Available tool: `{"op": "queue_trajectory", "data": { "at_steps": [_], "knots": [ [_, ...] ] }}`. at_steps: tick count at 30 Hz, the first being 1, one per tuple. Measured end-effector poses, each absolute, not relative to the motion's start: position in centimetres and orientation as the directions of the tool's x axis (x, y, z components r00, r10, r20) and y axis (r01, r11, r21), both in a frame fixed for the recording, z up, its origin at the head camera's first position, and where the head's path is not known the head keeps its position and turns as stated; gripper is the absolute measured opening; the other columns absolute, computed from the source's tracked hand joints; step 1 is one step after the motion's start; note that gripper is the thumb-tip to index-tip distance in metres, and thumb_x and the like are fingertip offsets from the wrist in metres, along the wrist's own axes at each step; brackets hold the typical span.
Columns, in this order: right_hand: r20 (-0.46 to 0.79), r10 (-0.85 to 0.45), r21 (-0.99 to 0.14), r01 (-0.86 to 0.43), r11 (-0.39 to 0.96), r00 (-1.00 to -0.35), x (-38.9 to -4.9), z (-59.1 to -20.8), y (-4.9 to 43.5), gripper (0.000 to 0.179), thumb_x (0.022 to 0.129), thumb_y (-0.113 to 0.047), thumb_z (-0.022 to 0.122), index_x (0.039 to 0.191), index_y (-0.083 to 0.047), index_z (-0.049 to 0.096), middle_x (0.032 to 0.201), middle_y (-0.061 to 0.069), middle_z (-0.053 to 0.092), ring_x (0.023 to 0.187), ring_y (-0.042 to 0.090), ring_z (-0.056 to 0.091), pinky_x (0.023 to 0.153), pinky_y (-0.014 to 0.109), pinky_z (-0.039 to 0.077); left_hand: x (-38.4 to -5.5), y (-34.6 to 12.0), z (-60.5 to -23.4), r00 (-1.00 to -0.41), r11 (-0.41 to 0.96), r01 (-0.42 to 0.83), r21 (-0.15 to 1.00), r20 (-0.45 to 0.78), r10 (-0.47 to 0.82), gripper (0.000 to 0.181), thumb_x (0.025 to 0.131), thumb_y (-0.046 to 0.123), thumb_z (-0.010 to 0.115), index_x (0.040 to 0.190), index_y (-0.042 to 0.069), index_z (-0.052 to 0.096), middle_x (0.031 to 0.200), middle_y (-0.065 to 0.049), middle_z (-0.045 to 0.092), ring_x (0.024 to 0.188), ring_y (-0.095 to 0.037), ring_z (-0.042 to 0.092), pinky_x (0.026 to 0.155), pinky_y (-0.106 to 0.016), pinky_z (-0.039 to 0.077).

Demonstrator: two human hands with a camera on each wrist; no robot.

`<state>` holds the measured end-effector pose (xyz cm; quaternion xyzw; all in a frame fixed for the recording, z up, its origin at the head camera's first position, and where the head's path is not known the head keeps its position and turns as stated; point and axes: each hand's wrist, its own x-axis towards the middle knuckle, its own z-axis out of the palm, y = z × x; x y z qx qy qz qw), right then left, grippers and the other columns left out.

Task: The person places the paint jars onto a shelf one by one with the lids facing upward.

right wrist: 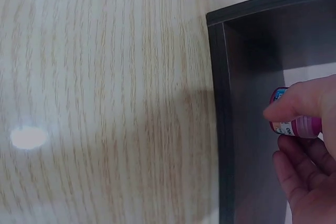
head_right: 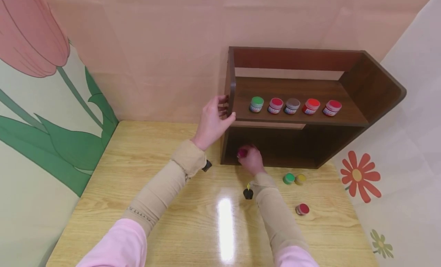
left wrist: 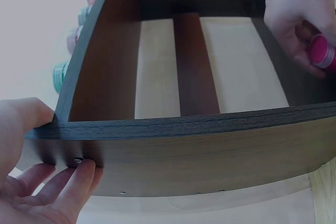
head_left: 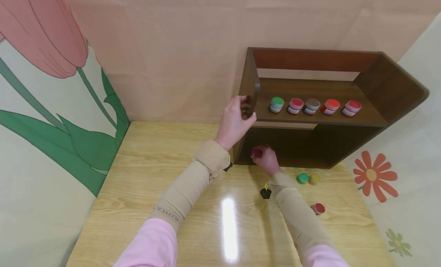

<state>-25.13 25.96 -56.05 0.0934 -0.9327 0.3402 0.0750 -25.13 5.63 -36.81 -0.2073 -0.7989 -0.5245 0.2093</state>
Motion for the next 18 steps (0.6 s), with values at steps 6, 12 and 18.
{"op": "queue_trajectory", "data": {
  "at_steps": [6,12,18],
  "knots": [
    [0.115,-0.085,-0.640,-0.139,0.756,-0.990,-25.3,-56.4,26.4,0.035,0.077,0.000,0.077,0.111,0.006,0.069,0.106,0.027,0.063,0.098,0.043,0.061,0.086,0.055,0.052,-25.3,5.7,-36.9,-0.828,0.364,0.548,0.753,0.549,0.113,0.047,0.087,0.004,0.076,0.128,-0.005,0.053,0.119,-0.016,0.060,0.105,-0.021,0.066,0.085,-0.012,0.053],
    [0.072,-0.069,-0.642,-0.099,0.760,-0.995,-25.6,-57.0,26.7,0.036,0.079,-0.001,0.076,0.114,0.007,0.068,0.109,0.028,0.065,0.099,0.043,0.062,0.088,0.056,0.053,-25.3,5.7,-36.9,-0.828,0.364,0.550,0.752,0.549,0.117,0.047,0.088,0.004,0.076,0.128,-0.005,0.053,0.119,-0.016,0.060,0.105,-0.022,0.066,0.086,-0.013,0.053],
    [0.047,-0.047,-0.636,-0.066,0.769,-0.998,-26.0,-57.7,26.9,0.037,0.079,-0.002,0.075,0.114,0.007,0.067,0.108,0.027,0.066,0.099,0.044,0.063,0.089,0.055,0.053,-25.4,5.8,-37.0,-0.827,0.351,0.553,0.756,0.550,0.118,0.047,0.088,0.004,0.076,0.127,-0.006,0.053,0.119,-0.016,0.059,0.105,-0.021,0.066,0.086,-0.012,0.053]
  ]
}}
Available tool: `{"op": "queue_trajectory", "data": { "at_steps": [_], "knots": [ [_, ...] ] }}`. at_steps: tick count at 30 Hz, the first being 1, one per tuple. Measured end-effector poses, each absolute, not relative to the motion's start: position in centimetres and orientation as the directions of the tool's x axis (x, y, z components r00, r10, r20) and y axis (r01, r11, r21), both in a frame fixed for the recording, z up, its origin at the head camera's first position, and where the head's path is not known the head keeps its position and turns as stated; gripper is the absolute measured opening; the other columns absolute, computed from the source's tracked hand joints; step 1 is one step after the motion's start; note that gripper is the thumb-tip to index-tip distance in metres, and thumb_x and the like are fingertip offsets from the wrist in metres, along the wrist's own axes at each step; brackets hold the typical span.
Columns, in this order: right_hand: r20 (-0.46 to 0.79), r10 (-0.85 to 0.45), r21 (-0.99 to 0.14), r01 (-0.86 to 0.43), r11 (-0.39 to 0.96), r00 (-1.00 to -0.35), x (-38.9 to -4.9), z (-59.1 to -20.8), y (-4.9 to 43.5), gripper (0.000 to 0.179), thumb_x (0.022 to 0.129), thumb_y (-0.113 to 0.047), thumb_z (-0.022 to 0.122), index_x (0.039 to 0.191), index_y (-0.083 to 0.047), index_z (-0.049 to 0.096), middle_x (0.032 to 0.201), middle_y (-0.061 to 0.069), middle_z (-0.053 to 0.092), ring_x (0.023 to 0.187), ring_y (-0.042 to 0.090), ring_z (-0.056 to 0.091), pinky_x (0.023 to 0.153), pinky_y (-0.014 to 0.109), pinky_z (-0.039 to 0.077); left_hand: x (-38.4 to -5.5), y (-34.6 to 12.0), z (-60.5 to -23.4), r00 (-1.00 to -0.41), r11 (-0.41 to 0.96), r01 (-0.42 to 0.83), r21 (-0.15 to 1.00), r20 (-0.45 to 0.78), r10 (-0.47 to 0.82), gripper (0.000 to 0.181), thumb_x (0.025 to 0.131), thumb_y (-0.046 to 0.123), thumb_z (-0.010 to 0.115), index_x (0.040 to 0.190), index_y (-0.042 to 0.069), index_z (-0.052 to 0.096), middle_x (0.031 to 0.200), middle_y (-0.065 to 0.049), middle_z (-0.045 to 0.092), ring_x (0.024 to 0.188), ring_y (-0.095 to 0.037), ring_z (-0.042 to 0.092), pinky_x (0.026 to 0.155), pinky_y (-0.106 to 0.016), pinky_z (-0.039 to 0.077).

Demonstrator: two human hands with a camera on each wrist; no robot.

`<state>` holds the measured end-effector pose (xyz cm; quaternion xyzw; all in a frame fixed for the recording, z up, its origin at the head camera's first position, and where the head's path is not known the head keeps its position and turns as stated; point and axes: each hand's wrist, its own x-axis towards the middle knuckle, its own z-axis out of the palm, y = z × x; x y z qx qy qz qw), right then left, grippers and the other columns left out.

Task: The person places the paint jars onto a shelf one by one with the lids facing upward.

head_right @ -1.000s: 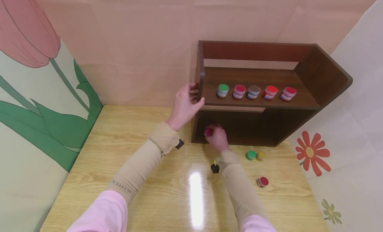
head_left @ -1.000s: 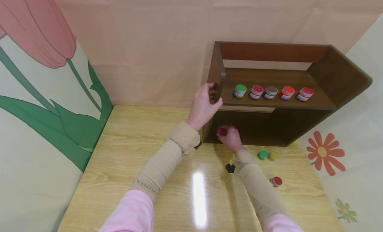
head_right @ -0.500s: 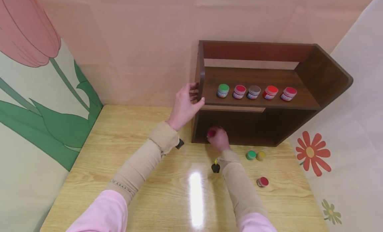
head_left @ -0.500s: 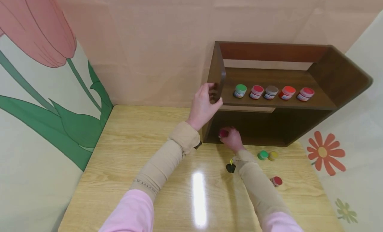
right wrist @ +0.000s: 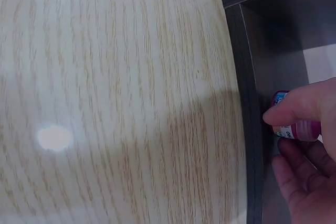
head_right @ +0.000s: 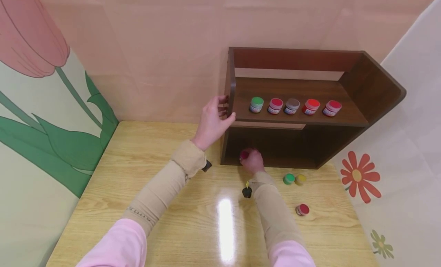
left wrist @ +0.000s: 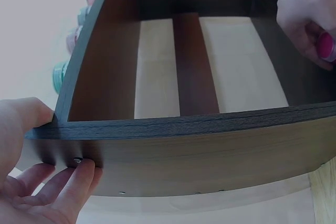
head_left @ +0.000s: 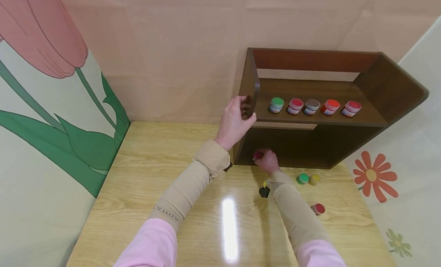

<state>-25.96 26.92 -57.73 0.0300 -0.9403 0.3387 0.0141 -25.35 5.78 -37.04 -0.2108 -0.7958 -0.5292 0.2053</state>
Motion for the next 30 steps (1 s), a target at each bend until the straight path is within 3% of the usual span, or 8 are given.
{"op": "queue_trajectory", "data": {
  "at_steps": [16,30],
  "knots": [
    [-0.004,-0.040,-0.614,-0.029,0.789,-0.999,-26.65,-57.37,26.60,0.038,0.082,-0.002,0.073,0.119,0.005,0.066,0.113,0.027,0.066,0.104,0.044,0.062,0.092,0.055,0.052,-25.42,5.85,-37.12,-0.827,0.347,0.552,0.758,0.550,0.117,0.047,0.087,0.003,0.076,0.127,-0.005,0.053,0.119,-0.015,0.059,0.105,-0.020,0.066,0.086,-0.012,0.052],
    [-0.041,-0.062,-0.592,-0.026,0.805,-0.997,-26.75,-57.09,26.30,0.040,0.083,-0.002,0.071,0.122,0.003,0.064,0.112,0.026,0.065,0.101,0.042,0.062,0.087,0.054,0.053,-25.50,5.85,-37.28,-0.827,0.349,0.552,0.757,0.552,0.111,0.048,0.087,0.003,0.076,0.128,-0.005,0.053,0.119,-0.015,0.060,0.104,-0.020,0.066,0.085,-0.011,0.052]
  ]
}}
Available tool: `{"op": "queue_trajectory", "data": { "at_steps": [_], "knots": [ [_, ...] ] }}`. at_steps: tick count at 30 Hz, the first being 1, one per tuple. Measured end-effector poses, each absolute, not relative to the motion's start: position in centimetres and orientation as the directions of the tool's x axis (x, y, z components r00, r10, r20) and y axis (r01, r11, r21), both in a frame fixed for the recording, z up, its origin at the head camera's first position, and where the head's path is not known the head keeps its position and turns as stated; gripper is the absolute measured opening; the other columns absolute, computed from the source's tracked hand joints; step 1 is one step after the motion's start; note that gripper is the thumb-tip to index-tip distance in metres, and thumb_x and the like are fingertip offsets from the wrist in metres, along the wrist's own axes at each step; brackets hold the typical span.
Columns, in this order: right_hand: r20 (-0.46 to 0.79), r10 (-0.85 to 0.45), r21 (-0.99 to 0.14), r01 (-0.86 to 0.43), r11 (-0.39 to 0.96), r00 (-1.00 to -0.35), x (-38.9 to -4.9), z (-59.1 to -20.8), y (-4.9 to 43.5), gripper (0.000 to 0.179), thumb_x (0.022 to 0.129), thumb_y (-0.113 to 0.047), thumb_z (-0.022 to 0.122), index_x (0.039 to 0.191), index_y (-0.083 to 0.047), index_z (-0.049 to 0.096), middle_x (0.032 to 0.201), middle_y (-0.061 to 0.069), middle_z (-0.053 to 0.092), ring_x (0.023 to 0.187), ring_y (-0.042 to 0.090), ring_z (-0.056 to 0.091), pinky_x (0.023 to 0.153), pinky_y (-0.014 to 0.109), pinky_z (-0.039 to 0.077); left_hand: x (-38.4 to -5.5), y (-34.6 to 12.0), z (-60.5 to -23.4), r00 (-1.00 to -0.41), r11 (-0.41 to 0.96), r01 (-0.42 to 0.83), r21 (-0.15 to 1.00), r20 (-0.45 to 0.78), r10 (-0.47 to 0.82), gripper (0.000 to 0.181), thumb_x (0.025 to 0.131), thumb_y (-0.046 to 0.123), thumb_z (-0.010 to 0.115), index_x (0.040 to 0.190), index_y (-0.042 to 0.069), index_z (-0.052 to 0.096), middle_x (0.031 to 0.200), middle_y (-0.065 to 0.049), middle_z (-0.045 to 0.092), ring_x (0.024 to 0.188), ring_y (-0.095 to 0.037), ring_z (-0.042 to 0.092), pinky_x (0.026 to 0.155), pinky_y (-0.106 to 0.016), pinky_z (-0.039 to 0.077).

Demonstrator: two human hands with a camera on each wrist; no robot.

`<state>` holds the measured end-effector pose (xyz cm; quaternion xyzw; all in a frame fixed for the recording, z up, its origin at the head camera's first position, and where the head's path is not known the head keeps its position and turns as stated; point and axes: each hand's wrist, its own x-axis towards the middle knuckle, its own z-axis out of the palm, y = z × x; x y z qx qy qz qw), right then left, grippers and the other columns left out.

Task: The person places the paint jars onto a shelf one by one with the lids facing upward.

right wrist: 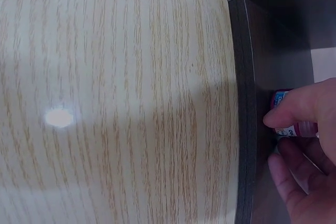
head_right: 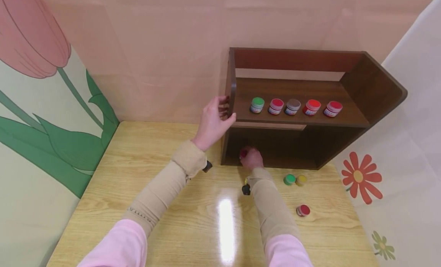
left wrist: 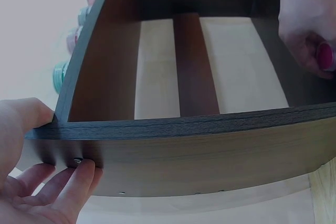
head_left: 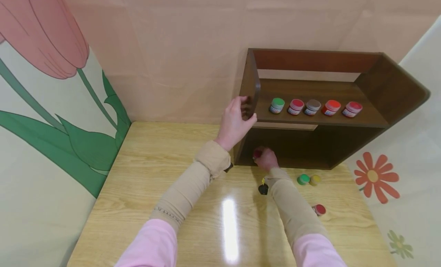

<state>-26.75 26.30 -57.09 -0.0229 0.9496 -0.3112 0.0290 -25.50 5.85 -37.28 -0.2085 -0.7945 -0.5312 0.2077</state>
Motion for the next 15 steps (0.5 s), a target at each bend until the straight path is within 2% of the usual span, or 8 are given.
{"op": "queue_trajectory", "data": {
  "at_steps": [4,8,13,15],
  "knots": [
    [-0.034,-0.079,-0.587,-0.044,0.809,-0.996,-26.7,-56.9,26.3,0.039,0.082,-0.001,0.071,0.121,0.003,0.064,0.111,0.026,0.066,0.102,0.042,0.062,0.088,0.055,0.052,-25.5,5.9,-37.3,-0.827,0.345,0.552,0.759,0.551,0.112,0.047,0.087,0.002,0.076,0.127,-0.005,0.053,0.119,-0.015,0.060,0.104,-0.020,0.067,0.085,-0.011,0.052],
    [0.000,-0.106,-0.598,-0.085,0.797,-0.994,-26.6,-56.7,26.5,0.047,0.080,0.000,0.073,0.124,0.004,0.060,0.113,0.027,0.063,0.105,0.045,0.060,0.092,0.057,0.051,-25.4,5.9,-37.2,-0.826,0.345,0.554,0.758,0.553,0.112,0.046,0.087,0.003,0.076,0.127,-0.005,0.053,0.119,-0.015,0.060,0.104,-0.020,0.067,0.085,-0.012,0.053],
    [-0.001,-0.166,-0.665,-0.123,0.736,-0.986,-26.4,-56.2,27.4,0.061,0.081,0.001,0.075,0.136,0.008,0.050,0.126,0.032,0.056,0.112,0.046,0.055,0.096,0.058,0.048,-25.4,5.8,-37.1,-0.823,0.344,0.557,0.756,0.556,0.111,0.046,0.087,0.003,0.076,0.127,-0.005,0.053,0.119,-0.016,0.060,0.104,-0.021,0.067,0.084,-0.013,0.053],
    [-0.028,-0.174,-0.713,-0.103,0.694,-0.984,-26.1,-55.8,27.8,0.065,0.083,0.002,0.074,0.141,0.009,0.046,0.133,0.033,0.052,0.114,0.046,0.053,0.093,0.056,0.051,-25.4,5.8,-37.1,-0.823,0.345,0.559,0.754,0.557,0.113,0.046,0.087,0.003,0.076,0.127,-0.005,0.053,0.118,-0.016,0.060,0.104,-0.021,0.067,0.084,-0.013,0.053]
  ]
}}
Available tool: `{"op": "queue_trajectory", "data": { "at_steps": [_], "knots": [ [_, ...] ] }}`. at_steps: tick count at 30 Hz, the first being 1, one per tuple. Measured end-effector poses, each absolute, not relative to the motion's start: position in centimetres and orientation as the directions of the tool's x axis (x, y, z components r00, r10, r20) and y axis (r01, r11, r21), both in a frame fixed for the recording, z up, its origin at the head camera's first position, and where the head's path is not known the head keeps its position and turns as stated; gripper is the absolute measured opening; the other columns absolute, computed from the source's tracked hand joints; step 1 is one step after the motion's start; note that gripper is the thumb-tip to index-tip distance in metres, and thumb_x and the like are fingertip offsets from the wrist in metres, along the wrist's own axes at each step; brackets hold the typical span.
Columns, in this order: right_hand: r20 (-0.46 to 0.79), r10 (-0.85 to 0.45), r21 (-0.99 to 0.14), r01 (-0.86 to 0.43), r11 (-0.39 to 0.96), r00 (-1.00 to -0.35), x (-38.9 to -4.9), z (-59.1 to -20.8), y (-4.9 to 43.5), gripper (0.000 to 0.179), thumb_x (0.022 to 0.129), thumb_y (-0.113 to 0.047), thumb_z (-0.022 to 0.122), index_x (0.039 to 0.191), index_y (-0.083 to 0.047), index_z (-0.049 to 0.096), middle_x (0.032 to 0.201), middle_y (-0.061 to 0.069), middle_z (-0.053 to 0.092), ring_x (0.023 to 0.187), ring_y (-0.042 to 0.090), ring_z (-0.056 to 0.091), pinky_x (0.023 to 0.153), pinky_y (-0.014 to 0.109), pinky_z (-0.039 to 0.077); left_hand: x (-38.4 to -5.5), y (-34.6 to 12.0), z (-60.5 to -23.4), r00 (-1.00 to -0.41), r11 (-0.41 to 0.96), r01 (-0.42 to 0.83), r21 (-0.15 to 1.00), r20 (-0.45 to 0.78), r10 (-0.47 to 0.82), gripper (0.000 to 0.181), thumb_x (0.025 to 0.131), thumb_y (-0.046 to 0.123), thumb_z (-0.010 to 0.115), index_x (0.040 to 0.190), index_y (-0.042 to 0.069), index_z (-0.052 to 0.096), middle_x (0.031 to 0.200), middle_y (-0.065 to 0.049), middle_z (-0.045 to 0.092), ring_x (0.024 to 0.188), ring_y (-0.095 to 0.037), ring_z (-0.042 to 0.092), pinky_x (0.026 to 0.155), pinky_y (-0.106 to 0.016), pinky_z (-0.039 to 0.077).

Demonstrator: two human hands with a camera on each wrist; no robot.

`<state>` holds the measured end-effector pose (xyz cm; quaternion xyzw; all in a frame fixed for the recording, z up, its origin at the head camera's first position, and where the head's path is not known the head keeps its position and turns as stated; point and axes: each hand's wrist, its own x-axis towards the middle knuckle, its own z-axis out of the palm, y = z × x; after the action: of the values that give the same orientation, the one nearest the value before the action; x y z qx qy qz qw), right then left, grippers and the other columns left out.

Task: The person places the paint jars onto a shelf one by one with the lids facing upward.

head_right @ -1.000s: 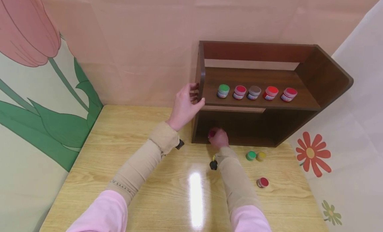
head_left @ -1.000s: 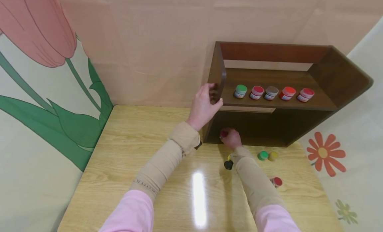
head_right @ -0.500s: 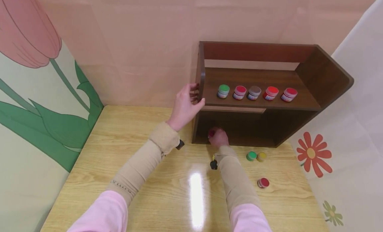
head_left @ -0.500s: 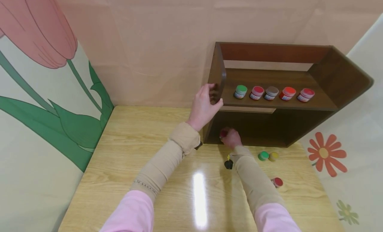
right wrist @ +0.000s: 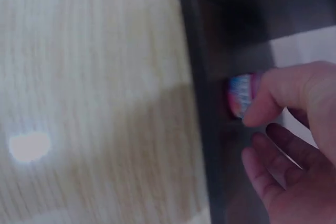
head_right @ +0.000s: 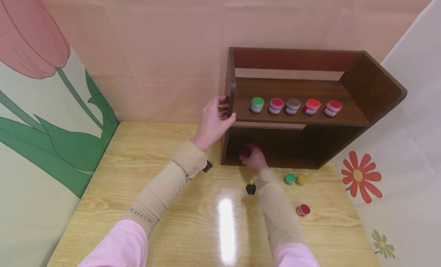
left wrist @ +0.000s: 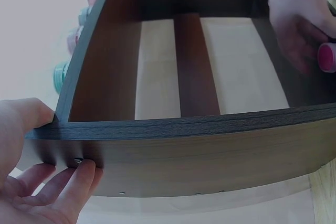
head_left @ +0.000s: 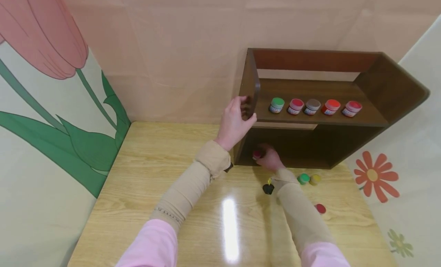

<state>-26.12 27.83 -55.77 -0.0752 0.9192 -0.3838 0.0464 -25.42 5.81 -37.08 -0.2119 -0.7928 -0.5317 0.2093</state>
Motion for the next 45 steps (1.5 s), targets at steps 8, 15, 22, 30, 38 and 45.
{"op": "queue_trajectory", "data": {
  "at_steps": [8,15,22,30,38,45],
  "knots": [
    [-0.046,-0.115,-0.803,-0.032,0.595,-0.992,-25.2,-53.4,30.1,0.065,0.090,-0.003,0.068,0.148,0.006,0.040,0.142,0.032,0.047,0.121,0.049,0.053,0.093,0.054,0.054,-25.5,5.8,-36.9,-0.822,0.346,0.559,0.753,0.558,0.115,0.046,0.088,0.004,0.076,0.128,-0.005,0.053,0.119,-0.016,0.060,0.104,-0.021,0.067,0.084,-0.012,0.053],
    [0.045,-0.056,-0.775,-0.070,0.628,-0.997,-24.4,-50.6,31.8,0.050,0.096,-0.007,0.061,0.144,0.002,0.049,0.134,0.026,0.056,0.115,0.042,0.057,0.092,0.053,0.052,-25.5,5.8,-36.8,-0.827,0.353,0.552,0.755,0.550,0.115,0.047,0.088,0.003,0.076,0.128,-0.005,0.053,0.121,-0.016,0.060,0.105,-0.022,0.067,0.085,-0.012,0.052],
    [0.133,-0.059,-0.746,-0.139,0.651,-0.989,-22.9,-47.7,33.0,0.046,0.099,-0.009,0.057,0.144,0.000,0.049,0.129,0.023,0.060,0.113,0.038,0.057,0.090,0.050,0.049,-25.4,5.7,-36.7,-0.835,0.356,0.540,0.763,0.538,0.115,0.047,0.088,0.003,0.076,0.128,-0.005,0.053,0.121,-0.016,0.060,0.106,-0.022,0.066,0.085,-0.012,0.052],
    [0.189,-0.028,-0.731,-0.159,0.664,-0.982,-20.5,-44.7,33.3,0.041,0.100,-0.014,0.056,0.140,-0.006,0.056,0.132,0.016,0.061,0.118,0.034,0.055,0.091,0.038,0.048,-25.4,5.7,-37.0,-0.837,0.338,0.539,0.771,0.537,0.108,0.045,0.088,0.002,0.075,0.127,-0.006,0.053,0.123,-0.016,0.060,0.106,-0.022,0.067,0.085,-0.012,0.053],
    [0.201,-0.067,-0.731,-0.195,0.654,-0.977,-17.5,-42.8,33.9,0.038,0.103,-0.019,0.058,0.140,-0.008,0.058,0.133,0.014,0.060,0.117,0.023,0.053,0.086,0.012,0.044,-25.3,5.8,-36.8,-0.837,0.359,0.536,0.764,0.536,0.109,0.047,0.088,0.004,0.076,0.127,-0.005,0.053,0.122,-0.016,0.060,0.106,-0.022,0.066,0.086,-0.011,0.052],
    [0.177,-0.108,-0.718,-0.204,0.666,-0.978,-15.2,-42.9,34.7,0.035,0.103,-0.014,0.060,0.137,-0.006,0.060,0.131,0.016,0.061,0.113,0.014,0.052,0.084,0.005,0.043,-25.1,5.8,-36.8,-0.835,0.368,0.539,0.758,0.538,0.116,0.046,0.089,0.005,0.076,0.127,-0.005,0.053,0.121,-0.016,0.060,0.106,-0.022,0.066,0.085,-0.013,0.053]
  ]
}}
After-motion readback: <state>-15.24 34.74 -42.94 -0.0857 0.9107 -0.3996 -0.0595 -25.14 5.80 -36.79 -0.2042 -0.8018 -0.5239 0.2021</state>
